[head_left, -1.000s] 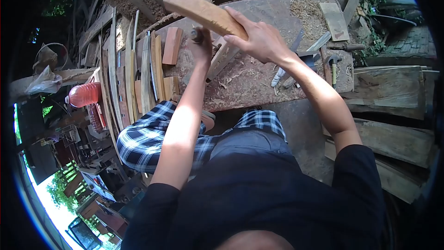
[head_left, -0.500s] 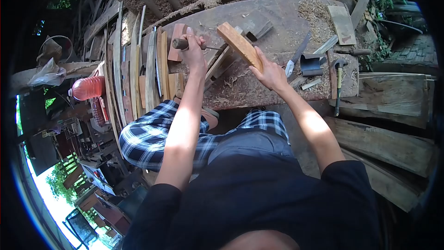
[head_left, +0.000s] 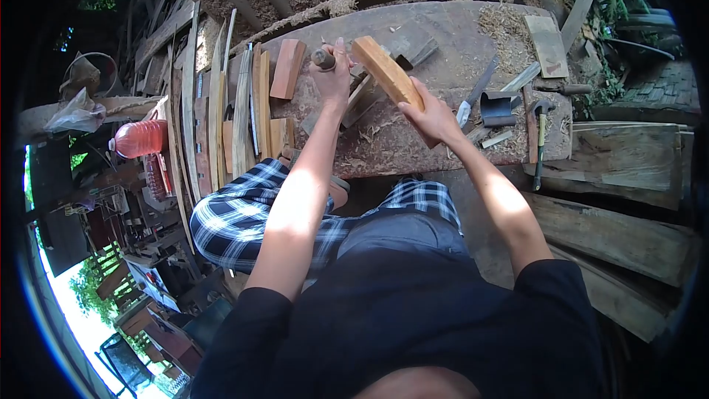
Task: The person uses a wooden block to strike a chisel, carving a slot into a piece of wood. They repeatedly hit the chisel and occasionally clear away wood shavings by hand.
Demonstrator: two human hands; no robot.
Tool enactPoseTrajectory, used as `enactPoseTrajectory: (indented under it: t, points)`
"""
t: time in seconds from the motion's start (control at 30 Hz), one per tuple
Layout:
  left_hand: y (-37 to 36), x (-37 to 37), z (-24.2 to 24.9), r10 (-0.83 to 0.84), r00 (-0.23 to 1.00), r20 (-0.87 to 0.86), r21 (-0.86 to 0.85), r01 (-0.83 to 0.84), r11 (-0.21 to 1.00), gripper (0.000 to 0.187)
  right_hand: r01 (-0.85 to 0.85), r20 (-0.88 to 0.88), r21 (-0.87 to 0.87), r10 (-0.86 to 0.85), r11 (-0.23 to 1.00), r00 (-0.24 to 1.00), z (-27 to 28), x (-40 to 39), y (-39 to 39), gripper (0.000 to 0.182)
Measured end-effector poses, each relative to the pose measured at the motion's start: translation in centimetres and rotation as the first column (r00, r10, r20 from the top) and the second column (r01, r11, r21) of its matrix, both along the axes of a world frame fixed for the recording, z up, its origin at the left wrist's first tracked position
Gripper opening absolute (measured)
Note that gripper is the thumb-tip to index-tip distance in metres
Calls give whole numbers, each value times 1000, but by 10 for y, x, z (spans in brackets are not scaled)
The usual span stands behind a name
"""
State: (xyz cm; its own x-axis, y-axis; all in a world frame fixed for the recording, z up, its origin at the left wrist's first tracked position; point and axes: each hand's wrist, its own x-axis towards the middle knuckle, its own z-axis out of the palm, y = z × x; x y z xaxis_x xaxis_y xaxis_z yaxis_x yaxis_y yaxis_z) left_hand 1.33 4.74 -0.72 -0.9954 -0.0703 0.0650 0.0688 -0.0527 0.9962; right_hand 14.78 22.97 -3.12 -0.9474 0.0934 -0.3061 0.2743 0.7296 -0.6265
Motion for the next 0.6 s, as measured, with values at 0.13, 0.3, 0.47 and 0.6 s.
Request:
enactPoseTrajectory:
  t: [0.13, 0.3, 0.47, 0.6]
  points:
    - [8, 7, 4, 3, 1000, 4, -75, -3, 997, 31, 58, -178, -326, -122, 943, 976, 111, -26, -8, 80]
    - [15, 14, 9, -105, 983, -151, -127, 86, 988, 11, -172, -653, -211, -7, 962, 757, 177, -48, -23, 76]
    - [11, 18, 0, -117, 963, -241, -118, 91, 989, 15, -337, -223, 242, 390, 910, 893, 169, -55, -10, 76]
    - [6, 23, -15, -125, 976, -178, -185, 92, 978, 10, -231, -292, -46, 209, 972, 933, 179, -43, -18, 78]
